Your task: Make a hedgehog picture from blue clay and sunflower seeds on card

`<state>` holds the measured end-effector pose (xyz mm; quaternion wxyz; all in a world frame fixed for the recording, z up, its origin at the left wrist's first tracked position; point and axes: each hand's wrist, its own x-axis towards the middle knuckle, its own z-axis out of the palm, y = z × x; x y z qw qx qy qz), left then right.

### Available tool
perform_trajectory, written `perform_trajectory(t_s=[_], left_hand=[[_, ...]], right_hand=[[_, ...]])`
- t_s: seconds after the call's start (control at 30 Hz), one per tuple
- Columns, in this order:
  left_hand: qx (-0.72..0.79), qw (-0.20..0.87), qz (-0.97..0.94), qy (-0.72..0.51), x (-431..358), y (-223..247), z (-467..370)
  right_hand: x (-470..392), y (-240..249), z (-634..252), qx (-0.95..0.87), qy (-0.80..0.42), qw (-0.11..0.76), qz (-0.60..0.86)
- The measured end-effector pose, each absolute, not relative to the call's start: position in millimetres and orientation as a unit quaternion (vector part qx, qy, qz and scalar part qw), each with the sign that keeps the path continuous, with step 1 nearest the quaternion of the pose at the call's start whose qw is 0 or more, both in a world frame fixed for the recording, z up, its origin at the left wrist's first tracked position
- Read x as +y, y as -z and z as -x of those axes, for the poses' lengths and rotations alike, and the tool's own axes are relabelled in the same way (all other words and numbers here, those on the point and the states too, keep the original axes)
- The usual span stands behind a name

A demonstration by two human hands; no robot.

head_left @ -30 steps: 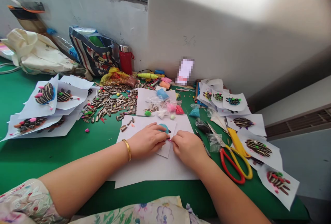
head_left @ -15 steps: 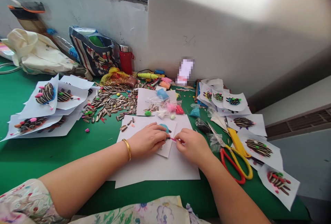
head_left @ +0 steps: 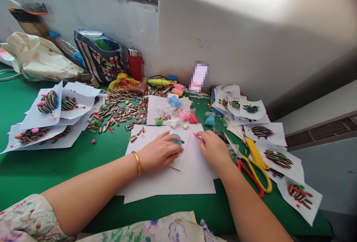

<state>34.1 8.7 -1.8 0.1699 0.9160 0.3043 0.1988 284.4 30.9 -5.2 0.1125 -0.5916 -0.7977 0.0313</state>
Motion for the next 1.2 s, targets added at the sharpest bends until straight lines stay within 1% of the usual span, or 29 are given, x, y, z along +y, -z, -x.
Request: perform_trajectory(t_s=[0.1,0.17,0.3,0.47,0.53,0.63,0.73,0.87,1.07,1.2], left_hand=[[0.319,0.212,-0.890,-0.248,12,2,-31],[0.345,0.245,-0.861,-0.283,14,3,-29],[0.440,0.263,-0.803,-0.305,18,7,-27],[0.490,0.257,-0.779,-0.296,21,9,-26],[0.485,0.248,-0.786,-0.292,21,9,-27],[0.446,0.229,-0.816,-0.287,19,7,-28],[0.402,0.211,-0.846,-0.279,17,5,-29],[0.391,0.193,-0.857,-0.273,17,5,-30],[0.416,0.201,-0.847,-0.264,19,9,-29],[0.420,0.208,-0.844,-0.261,19,9,-29]], right_hand=[[32,7,-286,-0.798,0.009,0.084,0.596],[30,6,-285,-0.803,0.025,0.093,0.588],[23,3,-277,-0.851,-0.017,0.129,0.510],[18,2,-270,-0.881,-0.049,0.130,0.452],[20,3,-272,-0.874,-0.043,0.136,0.465],[26,3,-279,-0.834,0.006,0.133,0.535],[32,5,-284,-0.802,0.052,0.082,0.590],[38,10,-284,-0.796,0.070,0.029,0.600],[41,14,-283,-0.798,0.087,0.031,0.596],[39,12,-283,-0.794,0.076,0.025,0.603]])
